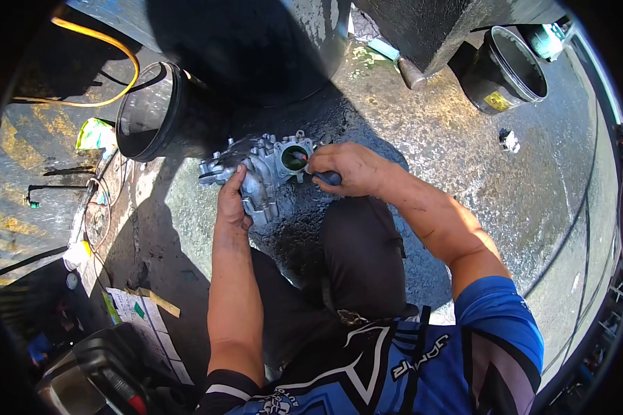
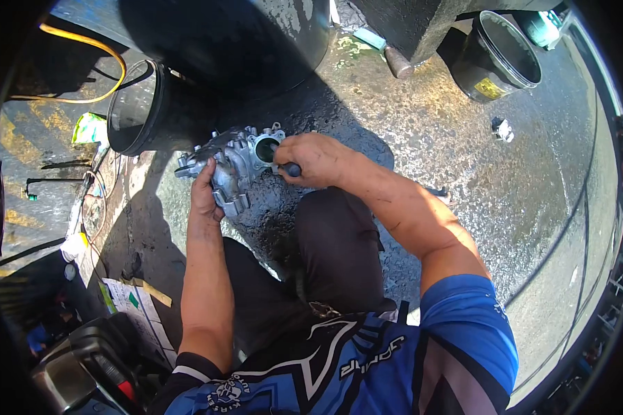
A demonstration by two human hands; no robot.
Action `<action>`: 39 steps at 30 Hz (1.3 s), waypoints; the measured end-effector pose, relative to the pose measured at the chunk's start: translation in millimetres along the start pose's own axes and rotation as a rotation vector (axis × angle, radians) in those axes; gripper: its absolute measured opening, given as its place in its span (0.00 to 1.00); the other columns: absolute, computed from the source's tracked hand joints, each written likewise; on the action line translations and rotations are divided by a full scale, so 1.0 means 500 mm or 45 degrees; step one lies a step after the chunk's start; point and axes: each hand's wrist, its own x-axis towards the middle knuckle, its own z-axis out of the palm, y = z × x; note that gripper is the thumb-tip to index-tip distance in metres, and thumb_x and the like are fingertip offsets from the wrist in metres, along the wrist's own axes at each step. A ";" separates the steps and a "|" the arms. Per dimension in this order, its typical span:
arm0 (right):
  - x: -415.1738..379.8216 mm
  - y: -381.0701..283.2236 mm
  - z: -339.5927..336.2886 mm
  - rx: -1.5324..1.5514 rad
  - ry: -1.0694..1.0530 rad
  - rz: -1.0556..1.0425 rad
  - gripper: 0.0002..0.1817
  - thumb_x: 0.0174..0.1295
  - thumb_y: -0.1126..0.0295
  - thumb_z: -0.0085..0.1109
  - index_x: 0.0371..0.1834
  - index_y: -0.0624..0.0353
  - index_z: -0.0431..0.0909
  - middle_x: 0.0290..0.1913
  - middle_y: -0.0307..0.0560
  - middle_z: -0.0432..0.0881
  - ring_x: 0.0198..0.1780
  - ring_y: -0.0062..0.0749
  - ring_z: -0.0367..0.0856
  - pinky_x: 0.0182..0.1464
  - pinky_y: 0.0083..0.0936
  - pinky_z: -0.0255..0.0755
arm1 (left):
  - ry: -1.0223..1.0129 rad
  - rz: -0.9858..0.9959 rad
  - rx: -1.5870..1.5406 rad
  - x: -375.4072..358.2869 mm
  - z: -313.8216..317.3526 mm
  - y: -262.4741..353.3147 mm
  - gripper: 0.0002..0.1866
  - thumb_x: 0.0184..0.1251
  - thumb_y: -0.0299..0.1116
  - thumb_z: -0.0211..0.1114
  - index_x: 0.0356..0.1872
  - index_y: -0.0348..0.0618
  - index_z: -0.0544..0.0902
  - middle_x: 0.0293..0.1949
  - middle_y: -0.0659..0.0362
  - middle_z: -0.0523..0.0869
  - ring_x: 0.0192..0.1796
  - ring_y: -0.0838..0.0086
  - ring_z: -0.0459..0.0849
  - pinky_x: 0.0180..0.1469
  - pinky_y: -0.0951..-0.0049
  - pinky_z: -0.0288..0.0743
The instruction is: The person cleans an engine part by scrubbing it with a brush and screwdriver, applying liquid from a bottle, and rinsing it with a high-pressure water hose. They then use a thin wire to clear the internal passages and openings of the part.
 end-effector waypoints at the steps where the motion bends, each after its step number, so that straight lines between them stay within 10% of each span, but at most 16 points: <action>1: -0.002 0.018 0.007 0.022 0.039 -0.015 0.09 0.58 0.73 0.68 0.41 0.59 0.82 0.40 0.51 0.85 0.42 0.52 0.85 0.44 0.39 0.80 | -0.001 -0.011 -0.002 -0.005 -0.009 0.003 0.20 0.72 0.42 0.65 0.57 0.38 0.82 0.49 0.53 0.89 0.50 0.63 0.88 0.56 0.61 0.81; 4: 0.016 0.027 0.021 0.034 0.032 -0.009 0.11 0.57 0.73 0.69 0.42 0.60 0.82 0.39 0.52 0.85 0.41 0.52 0.85 0.44 0.40 0.80 | 0.049 -0.043 0.020 -0.026 0.007 0.004 0.18 0.73 0.47 0.64 0.50 0.43 0.83 0.38 0.56 0.89 0.37 0.69 0.89 0.42 0.66 0.84; 14: 0.000 -0.035 0.033 0.294 0.198 0.506 0.09 0.56 0.70 0.69 0.38 0.60 0.85 0.35 0.53 0.87 0.38 0.48 0.88 0.42 0.34 0.81 | 0.051 0.064 -0.026 0.006 -0.043 -0.017 0.18 0.72 0.43 0.66 0.51 0.39 0.84 0.44 0.56 0.90 0.44 0.66 0.88 0.50 0.64 0.82; 18: -0.001 -0.001 0.085 0.181 0.260 0.049 0.09 0.56 0.70 0.69 0.38 0.60 0.85 0.35 0.52 0.87 0.38 0.48 0.88 0.42 0.37 0.81 | -0.046 -0.012 -0.057 0.000 -0.032 0.000 0.19 0.71 0.41 0.67 0.54 0.39 0.84 0.49 0.55 0.89 0.49 0.64 0.88 0.55 0.63 0.80; 26: 0.010 -0.054 0.044 0.267 0.125 0.469 0.09 0.57 0.69 0.69 0.38 0.60 0.85 0.34 0.52 0.87 0.37 0.43 0.88 0.41 0.35 0.80 | -0.041 -0.012 0.012 -0.016 -0.023 0.016 0.18 0.74 0.46 0.64 0.49 0.40 0.84 0.42 0.55 0.90 0.42 0.66 0.89 0.50 0.65 0.82; 39: -0.008 -0.016 0.113 0.298 0.306 0.308 0.09 0.57 0.70 0.69 0.39 0.61 0.85 0.34 0.51 0.87 0.36 0.40 0.88 0.40 0.30 0.79 | -0.049 -0.021 0.014 -0.025 -0.043 0.008 0.21 0.72 0.44 0.66 0.56 0.36 0.82 0.50 0.52 0.89 0.51 0.62 0.88 0.57 0.61 0.81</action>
